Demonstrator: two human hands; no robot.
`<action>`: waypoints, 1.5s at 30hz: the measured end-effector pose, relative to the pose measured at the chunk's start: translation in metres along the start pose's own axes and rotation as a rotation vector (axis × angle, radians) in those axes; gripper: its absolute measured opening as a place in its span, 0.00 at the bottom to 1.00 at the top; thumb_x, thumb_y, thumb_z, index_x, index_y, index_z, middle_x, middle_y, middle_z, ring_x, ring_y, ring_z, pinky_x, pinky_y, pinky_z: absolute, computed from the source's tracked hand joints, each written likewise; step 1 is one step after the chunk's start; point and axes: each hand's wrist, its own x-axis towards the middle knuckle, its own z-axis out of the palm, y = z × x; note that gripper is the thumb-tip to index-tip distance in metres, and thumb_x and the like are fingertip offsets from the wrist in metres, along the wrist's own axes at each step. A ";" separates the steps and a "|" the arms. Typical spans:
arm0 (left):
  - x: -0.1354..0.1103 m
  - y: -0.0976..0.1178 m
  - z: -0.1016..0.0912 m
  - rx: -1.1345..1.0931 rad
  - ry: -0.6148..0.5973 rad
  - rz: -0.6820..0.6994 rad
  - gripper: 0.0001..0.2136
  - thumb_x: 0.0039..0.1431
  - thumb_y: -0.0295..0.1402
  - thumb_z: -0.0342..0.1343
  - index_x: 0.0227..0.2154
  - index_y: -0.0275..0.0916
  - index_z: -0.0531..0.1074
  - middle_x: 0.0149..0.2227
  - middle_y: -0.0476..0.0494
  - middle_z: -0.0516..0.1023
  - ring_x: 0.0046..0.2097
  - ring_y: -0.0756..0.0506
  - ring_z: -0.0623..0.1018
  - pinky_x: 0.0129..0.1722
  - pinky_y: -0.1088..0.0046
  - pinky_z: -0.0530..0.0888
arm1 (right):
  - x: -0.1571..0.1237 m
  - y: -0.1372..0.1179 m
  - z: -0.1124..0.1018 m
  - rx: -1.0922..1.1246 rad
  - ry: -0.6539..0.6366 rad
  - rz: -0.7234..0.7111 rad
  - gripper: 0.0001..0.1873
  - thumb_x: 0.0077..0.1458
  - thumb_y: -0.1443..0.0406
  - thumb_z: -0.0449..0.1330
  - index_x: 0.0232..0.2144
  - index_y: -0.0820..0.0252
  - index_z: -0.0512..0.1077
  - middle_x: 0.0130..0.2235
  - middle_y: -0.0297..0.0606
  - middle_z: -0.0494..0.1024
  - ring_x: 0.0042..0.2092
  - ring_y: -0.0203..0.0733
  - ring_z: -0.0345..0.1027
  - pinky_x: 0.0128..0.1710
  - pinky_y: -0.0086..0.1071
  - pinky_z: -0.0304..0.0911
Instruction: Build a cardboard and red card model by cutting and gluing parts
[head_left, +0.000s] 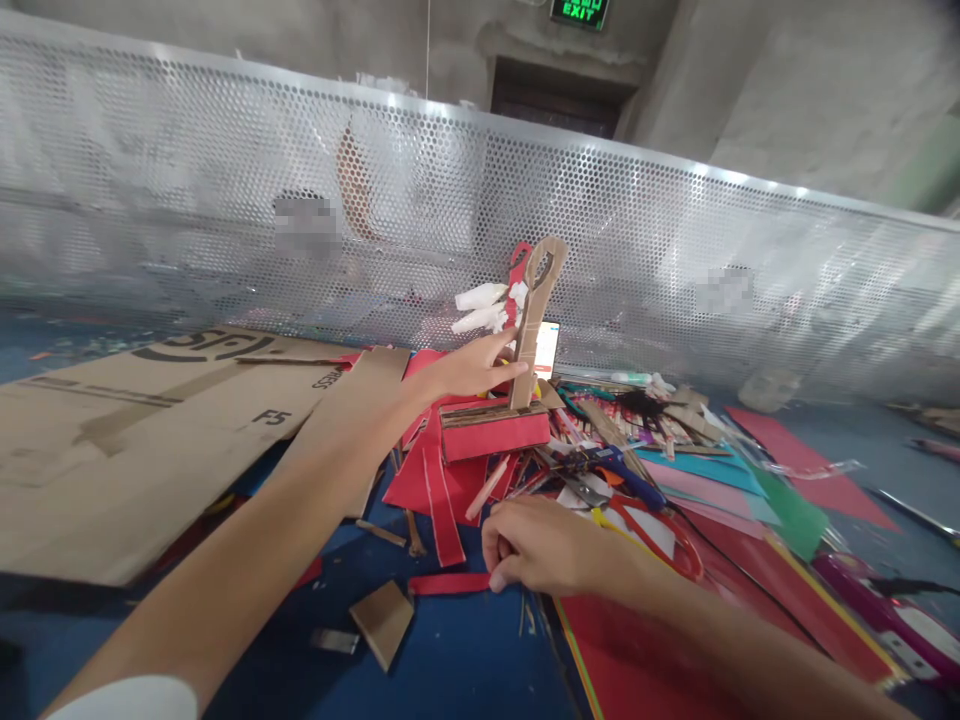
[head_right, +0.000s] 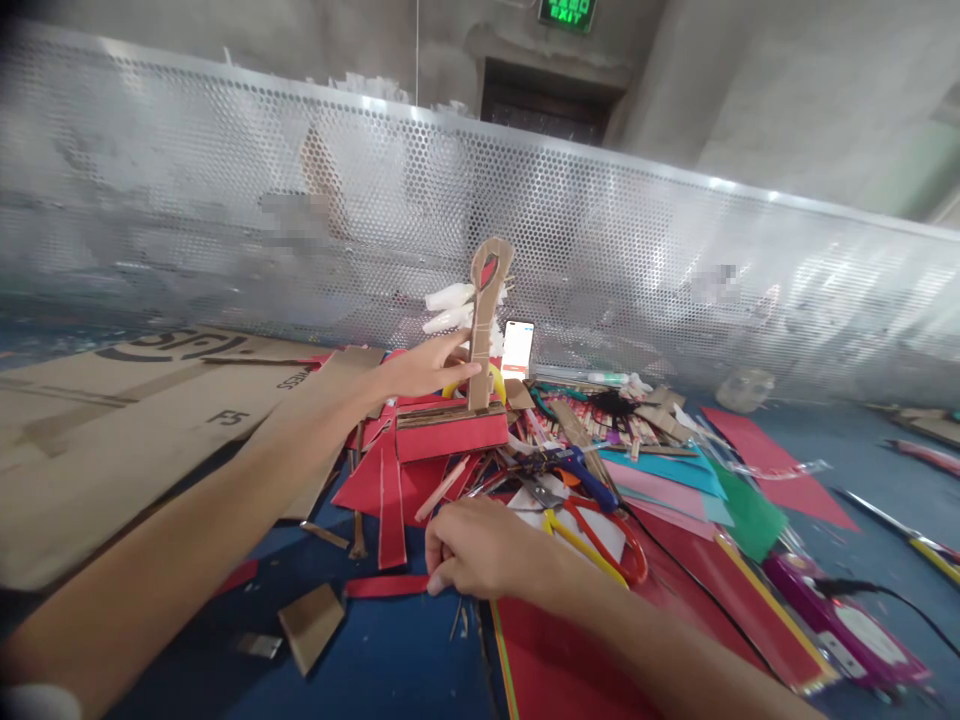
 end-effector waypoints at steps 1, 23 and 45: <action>0.000 0.000 0.000 0.002 0.000 0.002 0.28 0.66 0.39 0.50 0.67 0.43 0.53 0.64 0.37 0.66 0.55 0.37 0.77 0.55 0.54 0.72 | -0.001 -0.001 -0.001 0.002 0.000 -0.001 0.06 0.52 0.62 0.69 0.30 0.57 0.76 0.33 0.31 0.79 0.38 0.38 0.71 0.32 0.28 0.52; -0.001 -0.003 0.002 -0.032 0.037 -0.020 0.23 0.63 0.40 0.53 0.59 0.37 0.62 0.54 0.33 0.75 0.52 0.36 0.78 0.51 0.56 0.74 | 0.013 -0.015 0.027 0.113 0.172 -0.097 0.12 0.54 0.57 0.68 0.30 0.58 0.74 0.34 0.32 0.74 0.39 0.38 0.67 0.37 0.28 0.54; -0.001 -0.001 0.000 0.023 0.011 0.005 0.27 0.66 0.39 0.49 0.66 0.42 0.53 0.62 0.36 0.68 0.56 0.38 0.76 0.55 0.56 0.72 | 0.005 -0.027 0.018 0.170 0.220 -0.207 0.07 0.61 0.60 0.62 0.34 0.57 0.73 0.35 0.34 0.79 0.38 0.39 0.70 0.40 0.30 0.59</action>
